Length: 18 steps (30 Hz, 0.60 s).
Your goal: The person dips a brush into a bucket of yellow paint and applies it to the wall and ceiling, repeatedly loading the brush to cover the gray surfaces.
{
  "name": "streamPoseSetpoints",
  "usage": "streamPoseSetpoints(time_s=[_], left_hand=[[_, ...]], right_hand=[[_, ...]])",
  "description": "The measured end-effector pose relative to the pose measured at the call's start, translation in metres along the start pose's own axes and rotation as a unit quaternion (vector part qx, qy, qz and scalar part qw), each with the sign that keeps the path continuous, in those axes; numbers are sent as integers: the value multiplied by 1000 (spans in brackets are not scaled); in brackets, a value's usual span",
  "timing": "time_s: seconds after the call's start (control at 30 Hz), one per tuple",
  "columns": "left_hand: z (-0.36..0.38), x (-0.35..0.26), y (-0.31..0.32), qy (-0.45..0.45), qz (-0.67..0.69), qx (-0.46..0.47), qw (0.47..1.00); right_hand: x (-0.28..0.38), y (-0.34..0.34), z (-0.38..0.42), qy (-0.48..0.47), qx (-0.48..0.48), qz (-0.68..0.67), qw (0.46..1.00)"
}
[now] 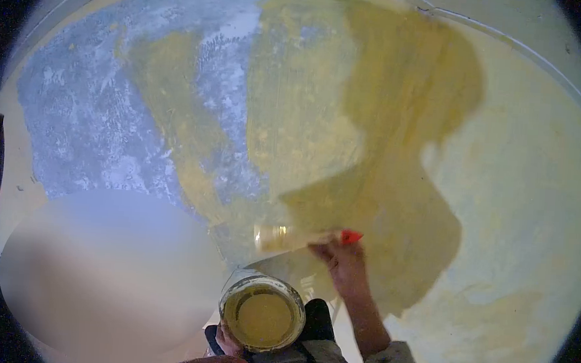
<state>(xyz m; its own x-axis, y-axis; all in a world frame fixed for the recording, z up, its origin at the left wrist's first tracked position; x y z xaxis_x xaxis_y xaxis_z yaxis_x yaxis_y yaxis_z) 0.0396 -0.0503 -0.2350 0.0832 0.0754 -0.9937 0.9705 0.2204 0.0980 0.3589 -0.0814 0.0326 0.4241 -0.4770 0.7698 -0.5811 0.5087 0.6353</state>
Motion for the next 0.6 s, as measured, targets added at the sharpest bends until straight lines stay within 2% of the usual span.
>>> streamPoseSetpoints(time_s=[0.07, 0.1, 0.13, 0.17, 0.2, 0.27, 0.3, 0.4, 0.43, 0.5, 0.53, 0.6], left_hand=[[2, -3, 0, -19, -38, -32, 999], [4, -3, -4, -43, -80, -64, 994], [3, -2, -4, -42, -79, -61, 994], [2, 0, -5, -26, -80, -58, 995], [2, -1, -6, -10, -81, -54, 995], [3, -7, -1, -28, -30, -41, 998], [3, -9, 1, -45, 19, -32, 998], [-2, 33, -7, -23, 37, -43, 998], [-1, 21, -4, -21, 39, -42, 998], [4, -5, -5, 15, -79, -66, 995], [5, -3, -4, 16, -79, -66, 995], [3, 4, -8, 75, -137, -53, 986]], right_hand=[[63, 28, -6, -168, 45, 55, 983], [94, 49, -5, -286, 55, 103, 951], [125, 71, -2, -399, 65, 150, 902], [152, 97, 5, -524, 93, 214, 819], [172, 123, 13, -633, 118, 273, 715], [202, 156, 10, -694, 99, 331, 632], [214, 164, 3, -713, 114, 332, 607], [238, 177, -23, -750, 133, 332, 556], [242, 179, -29, -766, 137, 334, 532], [247, 181, -38, -769, 132, 333, 529], [249, 181, -41, -771, 128, 331, 529], [253, 186, -46, -780, 152, 311, 522]])
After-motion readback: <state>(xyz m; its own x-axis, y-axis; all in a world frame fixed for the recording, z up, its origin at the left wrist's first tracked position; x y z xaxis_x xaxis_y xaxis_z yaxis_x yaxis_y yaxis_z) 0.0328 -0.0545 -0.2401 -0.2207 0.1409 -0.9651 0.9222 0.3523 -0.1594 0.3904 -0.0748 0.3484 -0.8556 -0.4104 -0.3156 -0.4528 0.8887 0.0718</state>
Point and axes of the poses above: each hand's wrist, its own z-axis away from the middle knuckle, its own y-axis out of the palm, x = y × z, the point moved 5 cm from there along -z, towards the middle knuckle, and after that the axes turned 7 degrees about -x, right-handed, at the moved point
